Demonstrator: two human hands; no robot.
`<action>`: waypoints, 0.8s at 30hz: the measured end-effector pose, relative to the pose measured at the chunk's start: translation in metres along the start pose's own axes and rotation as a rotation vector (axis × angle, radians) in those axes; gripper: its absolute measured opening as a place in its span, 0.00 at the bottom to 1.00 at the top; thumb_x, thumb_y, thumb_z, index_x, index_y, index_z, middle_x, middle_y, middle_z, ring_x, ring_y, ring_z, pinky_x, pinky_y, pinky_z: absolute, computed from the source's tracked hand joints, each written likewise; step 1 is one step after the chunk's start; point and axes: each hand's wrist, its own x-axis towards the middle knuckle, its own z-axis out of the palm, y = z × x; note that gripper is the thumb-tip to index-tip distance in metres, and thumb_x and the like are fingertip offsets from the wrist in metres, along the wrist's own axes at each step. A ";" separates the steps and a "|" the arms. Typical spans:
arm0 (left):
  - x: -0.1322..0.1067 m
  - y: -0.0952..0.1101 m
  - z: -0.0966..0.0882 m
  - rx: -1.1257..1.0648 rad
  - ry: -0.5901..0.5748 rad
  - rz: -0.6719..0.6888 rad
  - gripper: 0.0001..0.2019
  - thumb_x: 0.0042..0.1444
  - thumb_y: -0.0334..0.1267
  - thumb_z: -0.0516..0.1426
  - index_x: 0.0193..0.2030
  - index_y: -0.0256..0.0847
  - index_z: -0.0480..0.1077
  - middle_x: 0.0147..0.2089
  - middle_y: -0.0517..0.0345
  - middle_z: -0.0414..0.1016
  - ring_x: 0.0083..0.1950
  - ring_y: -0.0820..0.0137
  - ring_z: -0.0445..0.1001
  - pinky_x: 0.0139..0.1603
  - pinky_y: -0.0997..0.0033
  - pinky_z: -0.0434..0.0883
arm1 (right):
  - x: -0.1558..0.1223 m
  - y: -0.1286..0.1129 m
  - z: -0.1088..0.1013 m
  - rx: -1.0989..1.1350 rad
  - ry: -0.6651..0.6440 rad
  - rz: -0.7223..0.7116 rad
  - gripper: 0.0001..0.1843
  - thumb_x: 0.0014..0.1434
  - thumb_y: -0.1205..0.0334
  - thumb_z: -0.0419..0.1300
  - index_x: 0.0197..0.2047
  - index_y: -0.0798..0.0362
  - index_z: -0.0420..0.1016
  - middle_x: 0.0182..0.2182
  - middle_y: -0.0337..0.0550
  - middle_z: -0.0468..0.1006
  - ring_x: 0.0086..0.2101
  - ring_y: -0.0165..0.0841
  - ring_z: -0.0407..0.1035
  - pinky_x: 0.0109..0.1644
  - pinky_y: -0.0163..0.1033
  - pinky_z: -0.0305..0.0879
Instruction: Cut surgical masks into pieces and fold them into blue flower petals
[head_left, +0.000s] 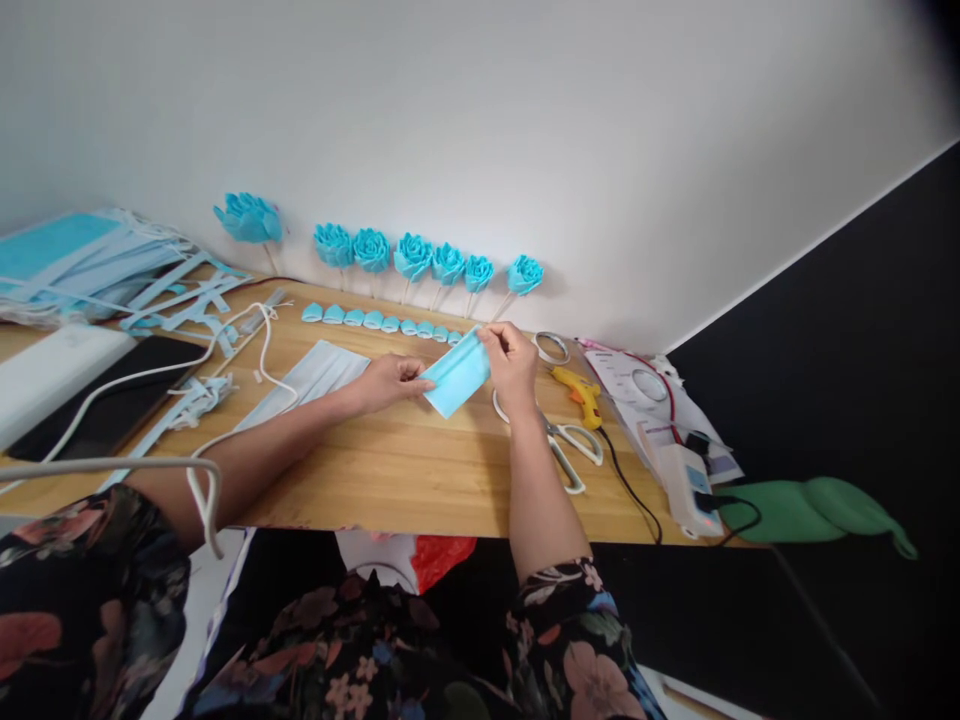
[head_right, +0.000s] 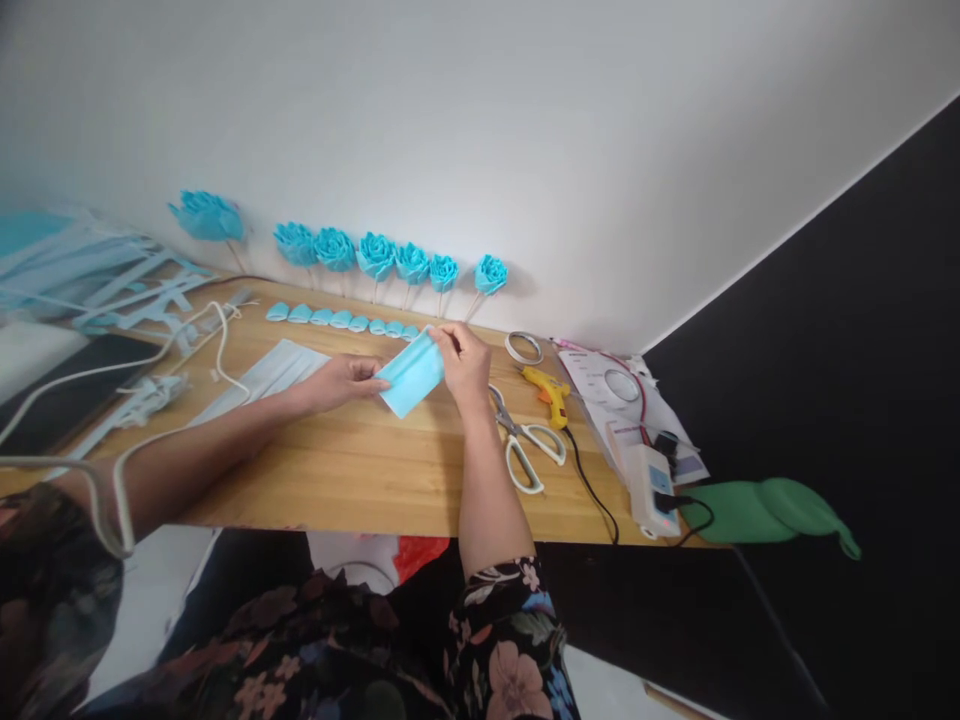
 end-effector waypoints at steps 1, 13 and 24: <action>0.000 0.003 -0.002 -0.002 -0.011 0.002 0.15 0.49 0.50 0.64 0.31 0.40 0.72 0.31 0.58 0.76 0.35 0.67 0.74 0.36 0.69 0.69 | 0.000 -0.002 0.001 -0.008 -0.010 -0.024 0.15 0.63 0.50 0.58 0.31 0.51 0.74 0.25 0.35 0.72 0.28 0.30 0.64 0.36 0.35 0.60; 0.001 0.009 -0.002 -0.068 0.074 0.060 0.14 0.50 0.46 0.65 0.34 0.35 0.75 0.33 0.58 0.78 0.36 0.69 0.73 0.38 0.70 0.69 | -0.022 -0.029 0.036 -0.167 -0.222 -0.371 0.18 0.69 0.49 0.53 0.36 0.49 0.78 0.31 0.43 0.79 0.35 0.33 0.73 0.42 0.39 0.67; 0.010 0.006 -0.018 -0.644 0.426 0.119 0.19 0.47 0.49 0.70 0.35 0.36 0.75 0.32 0.55 0.80 0.32 0.69 0.78 0.36 0.70 0.75 | -0.022 -0.008 0.052 0.327 -0.507 0.276 0.27 0.52 0.36 0.64 0.42 0.51 0.75 0.32 0.39 0.77 0.34 0.32 0.70 0.38 0.37 0.66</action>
